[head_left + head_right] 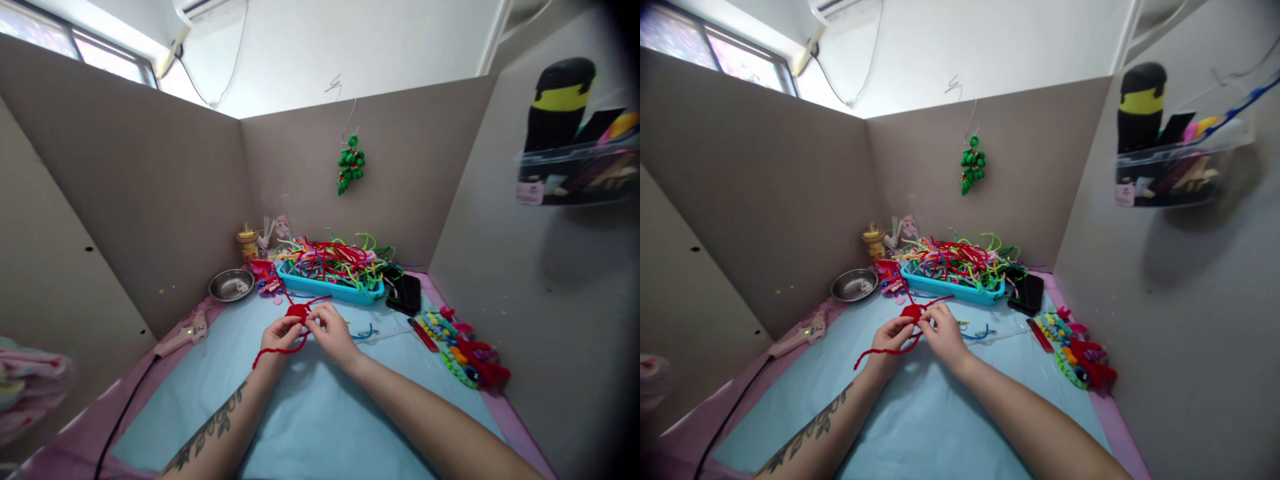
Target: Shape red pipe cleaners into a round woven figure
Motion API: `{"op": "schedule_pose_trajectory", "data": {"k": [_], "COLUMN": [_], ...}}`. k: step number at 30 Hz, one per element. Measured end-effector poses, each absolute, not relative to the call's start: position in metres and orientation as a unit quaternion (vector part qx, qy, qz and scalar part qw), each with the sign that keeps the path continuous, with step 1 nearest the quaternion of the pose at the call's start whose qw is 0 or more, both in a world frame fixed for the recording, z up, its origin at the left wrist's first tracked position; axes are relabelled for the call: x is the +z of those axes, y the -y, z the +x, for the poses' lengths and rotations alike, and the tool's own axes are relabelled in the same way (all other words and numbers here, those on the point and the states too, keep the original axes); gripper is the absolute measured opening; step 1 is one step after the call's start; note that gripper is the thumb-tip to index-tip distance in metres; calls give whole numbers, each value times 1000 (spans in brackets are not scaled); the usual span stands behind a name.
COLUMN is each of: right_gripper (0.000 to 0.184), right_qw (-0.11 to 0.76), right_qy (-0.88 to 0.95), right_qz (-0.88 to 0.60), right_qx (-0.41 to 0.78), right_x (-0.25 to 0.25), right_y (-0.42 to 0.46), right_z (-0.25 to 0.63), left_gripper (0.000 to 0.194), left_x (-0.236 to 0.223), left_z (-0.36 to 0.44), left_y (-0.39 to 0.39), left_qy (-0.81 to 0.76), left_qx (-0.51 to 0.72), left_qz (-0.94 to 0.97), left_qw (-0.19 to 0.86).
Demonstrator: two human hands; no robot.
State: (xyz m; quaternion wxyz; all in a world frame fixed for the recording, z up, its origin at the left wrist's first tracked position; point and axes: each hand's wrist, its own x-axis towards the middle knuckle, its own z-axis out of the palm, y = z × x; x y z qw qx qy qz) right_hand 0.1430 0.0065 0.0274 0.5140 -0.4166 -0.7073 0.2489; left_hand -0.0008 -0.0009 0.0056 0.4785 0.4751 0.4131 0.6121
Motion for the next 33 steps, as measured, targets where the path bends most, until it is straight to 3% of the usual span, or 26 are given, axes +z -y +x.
{"op": "schedule_pose_trajectory", "data": {"k": [7, 17, 33], "right_gripper": [9, 16, 15], "right_qw": [504, 499, 496], "right_qy": [675, 692, 703], "right_qz": [-451, -456, -443], "right_qx": [293, 252, 251], "right_x": [21, 26, 21], "right_y": [-15, -1, 1], "right_z": [145, 142, 141], "left_gripper": [21, 31, 31], "left_x": [5, 4, 1], "left_z": [-1, 0, 0], "left_y": [4, 4, 4], "left_qy": [-419, -438, -425], "left_qx": [601, 586, 582], "left_qz": [495, 497, 523], "left_qw": [467, 466, 455]}}
